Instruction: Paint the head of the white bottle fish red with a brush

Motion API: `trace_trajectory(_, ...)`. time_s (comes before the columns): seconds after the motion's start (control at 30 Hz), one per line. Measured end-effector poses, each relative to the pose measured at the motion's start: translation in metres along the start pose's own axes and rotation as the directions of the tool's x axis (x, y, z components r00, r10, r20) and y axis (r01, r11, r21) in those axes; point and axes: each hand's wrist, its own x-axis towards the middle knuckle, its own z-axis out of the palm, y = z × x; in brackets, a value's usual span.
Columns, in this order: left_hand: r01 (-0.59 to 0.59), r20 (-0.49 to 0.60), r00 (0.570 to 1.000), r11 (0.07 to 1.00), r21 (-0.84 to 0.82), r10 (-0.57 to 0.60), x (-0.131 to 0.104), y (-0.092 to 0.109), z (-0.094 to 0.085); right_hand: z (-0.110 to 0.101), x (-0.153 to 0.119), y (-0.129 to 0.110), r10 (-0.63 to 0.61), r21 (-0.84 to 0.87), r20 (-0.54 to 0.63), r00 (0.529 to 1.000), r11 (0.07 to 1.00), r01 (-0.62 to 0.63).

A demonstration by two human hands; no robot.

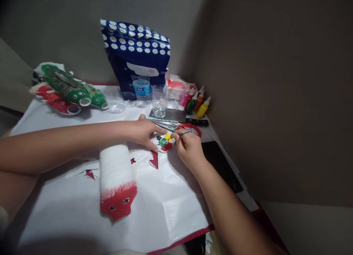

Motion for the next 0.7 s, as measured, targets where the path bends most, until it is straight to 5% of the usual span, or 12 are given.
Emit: trace_trajectory(0.7, 0.008, -0.009, 1.000, 1.000, -0.001, -0.008, 0.0009, -0.0013, 0.0020, -0.0006, 0.0012, -0.0020, -0.036, -0.002, 0.003, 0.999, 0.999, 0.036)
